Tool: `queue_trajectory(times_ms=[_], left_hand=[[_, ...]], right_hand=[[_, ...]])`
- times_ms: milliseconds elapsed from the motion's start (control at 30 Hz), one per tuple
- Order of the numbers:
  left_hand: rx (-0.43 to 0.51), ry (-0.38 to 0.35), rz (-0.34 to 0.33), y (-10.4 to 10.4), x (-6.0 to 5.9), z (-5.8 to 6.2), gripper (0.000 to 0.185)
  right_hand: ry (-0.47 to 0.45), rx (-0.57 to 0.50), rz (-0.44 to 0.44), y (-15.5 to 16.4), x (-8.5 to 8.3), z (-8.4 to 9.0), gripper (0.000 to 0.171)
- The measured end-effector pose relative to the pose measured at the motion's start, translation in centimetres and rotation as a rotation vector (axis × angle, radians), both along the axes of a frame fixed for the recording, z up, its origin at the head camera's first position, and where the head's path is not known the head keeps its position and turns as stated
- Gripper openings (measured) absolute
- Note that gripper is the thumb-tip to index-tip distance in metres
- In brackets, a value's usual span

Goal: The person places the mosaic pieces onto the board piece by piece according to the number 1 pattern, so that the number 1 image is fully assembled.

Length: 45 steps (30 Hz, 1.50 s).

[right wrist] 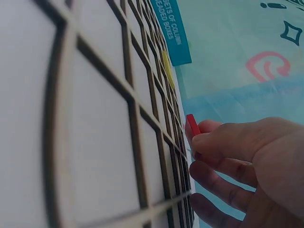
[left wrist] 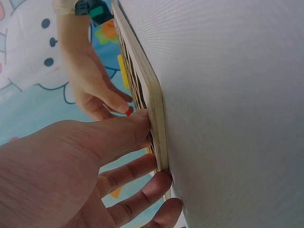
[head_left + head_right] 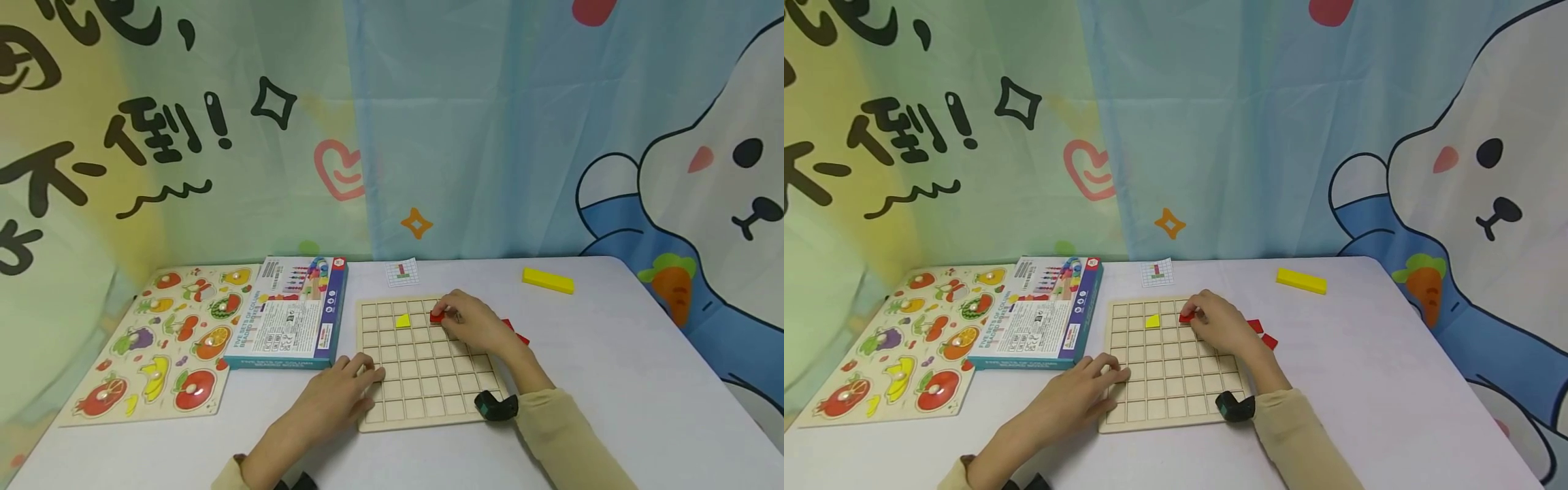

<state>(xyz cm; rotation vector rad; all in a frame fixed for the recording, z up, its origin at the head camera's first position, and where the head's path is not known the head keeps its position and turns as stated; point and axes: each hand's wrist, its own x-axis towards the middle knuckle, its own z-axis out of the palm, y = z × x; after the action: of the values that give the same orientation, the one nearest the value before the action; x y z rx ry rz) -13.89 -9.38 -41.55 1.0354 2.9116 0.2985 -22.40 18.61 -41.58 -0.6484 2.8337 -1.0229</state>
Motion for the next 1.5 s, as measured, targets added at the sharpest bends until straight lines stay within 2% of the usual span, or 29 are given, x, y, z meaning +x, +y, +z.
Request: queue_trajectory(times_ms=[267, 567, 900, 1167, 1367, 1500], left_hand=[[0.004, -0.003, 0.000, 0.0, 0.0, -0.1, 0.041], [0.001, -0.001, 0.002, 0.0, 0.0, 0.0, 0.040], [-0.007, -0.022, 0.006, -0.1, 0.0, -0.1, 0.041], [-0.009, -0.031, 0.002, 0.0, -0.2, 0.0, 0.041], [-0.014, -0.028, -0.001, 0.0, -0.1, 0.1, 0.041], [-0.011, -0.034, 0.000, 0.0, -0.1, 0.1, 0.040]], right_hand=[[-0.004, 0.034, 0.006, -1.1, 0.1, 0.1, 0.016], [0.073, 0.112, 0.053, -2.3, -0.3, 0.0, 0.019], [0.133, 0.156, 0.061, -2.3, -0.2, -0.2, 0.022], [0.090, 0.147, 0.128, -2.2, 0.1, 0.1, 0.028], [0.059, 0.152, 0.126, -2.2, 0.2, 0.0, 0.031], [0.030, 0.119, 0.110, -1.8, 0.3, 0.3, 0.030]])
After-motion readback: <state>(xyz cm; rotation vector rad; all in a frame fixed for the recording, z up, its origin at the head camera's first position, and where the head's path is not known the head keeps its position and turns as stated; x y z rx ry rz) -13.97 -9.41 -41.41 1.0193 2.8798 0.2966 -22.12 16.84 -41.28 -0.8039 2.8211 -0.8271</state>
